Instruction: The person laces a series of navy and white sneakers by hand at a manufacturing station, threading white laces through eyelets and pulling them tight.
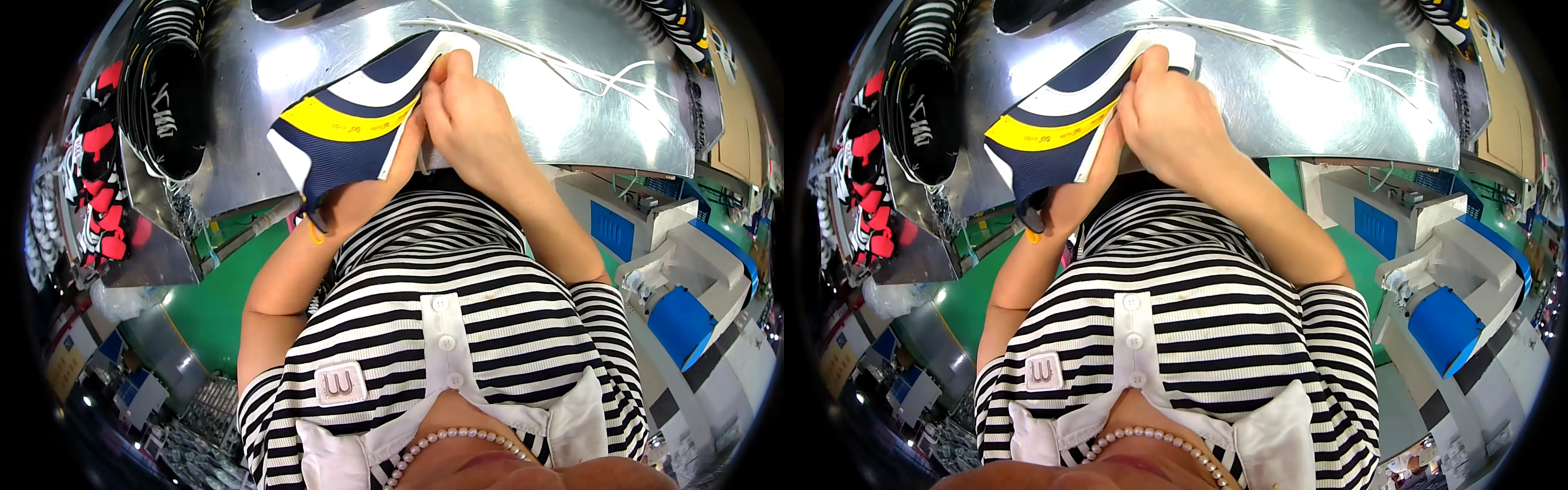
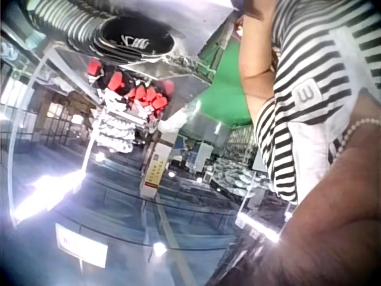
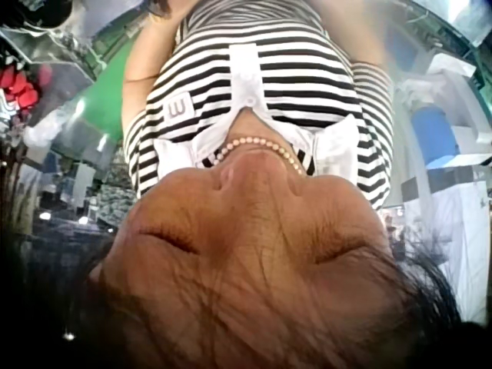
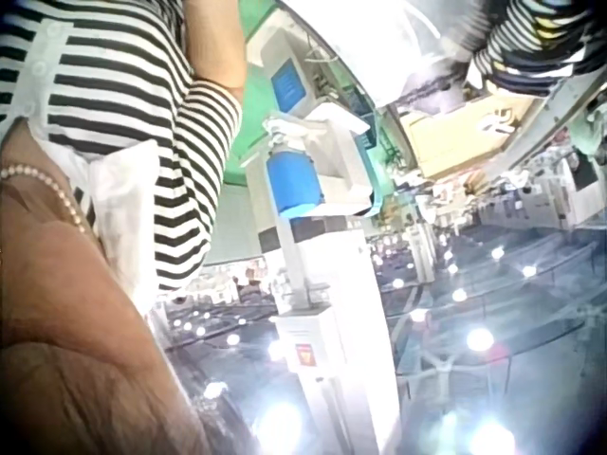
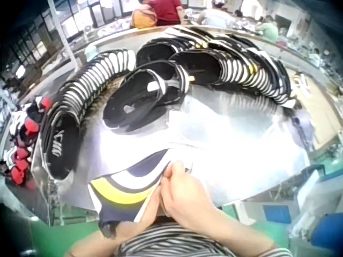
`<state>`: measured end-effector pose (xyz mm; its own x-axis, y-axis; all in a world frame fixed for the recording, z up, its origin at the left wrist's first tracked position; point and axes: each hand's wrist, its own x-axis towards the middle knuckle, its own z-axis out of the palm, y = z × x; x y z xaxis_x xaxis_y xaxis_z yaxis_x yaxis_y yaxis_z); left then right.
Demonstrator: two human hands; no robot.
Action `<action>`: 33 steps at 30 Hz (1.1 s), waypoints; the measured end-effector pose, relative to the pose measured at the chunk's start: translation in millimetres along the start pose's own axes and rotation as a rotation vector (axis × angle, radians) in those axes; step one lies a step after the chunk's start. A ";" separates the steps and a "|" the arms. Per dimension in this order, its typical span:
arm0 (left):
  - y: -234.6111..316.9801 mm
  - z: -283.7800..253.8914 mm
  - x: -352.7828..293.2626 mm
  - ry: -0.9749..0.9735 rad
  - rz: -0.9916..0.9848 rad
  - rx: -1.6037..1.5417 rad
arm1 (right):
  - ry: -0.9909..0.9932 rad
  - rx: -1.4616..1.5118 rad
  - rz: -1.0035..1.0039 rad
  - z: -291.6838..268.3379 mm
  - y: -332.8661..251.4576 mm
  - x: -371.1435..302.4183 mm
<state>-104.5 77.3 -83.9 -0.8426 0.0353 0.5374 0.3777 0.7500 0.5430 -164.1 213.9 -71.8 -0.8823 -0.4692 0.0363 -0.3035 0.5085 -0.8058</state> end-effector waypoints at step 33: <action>-6.1 -24.2 21.2 -0.346 -0.233 -0.015 | -0.092 0.478 0.138 -2.2 51.8 -13.5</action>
<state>-115.4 57.5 -60.2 -0.9845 0.0881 0.1518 0.1654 0.7548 0.6347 -168.7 248.1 -112.8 -0.8609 -0.4934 -0.1243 0.0313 0.1925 -0.9808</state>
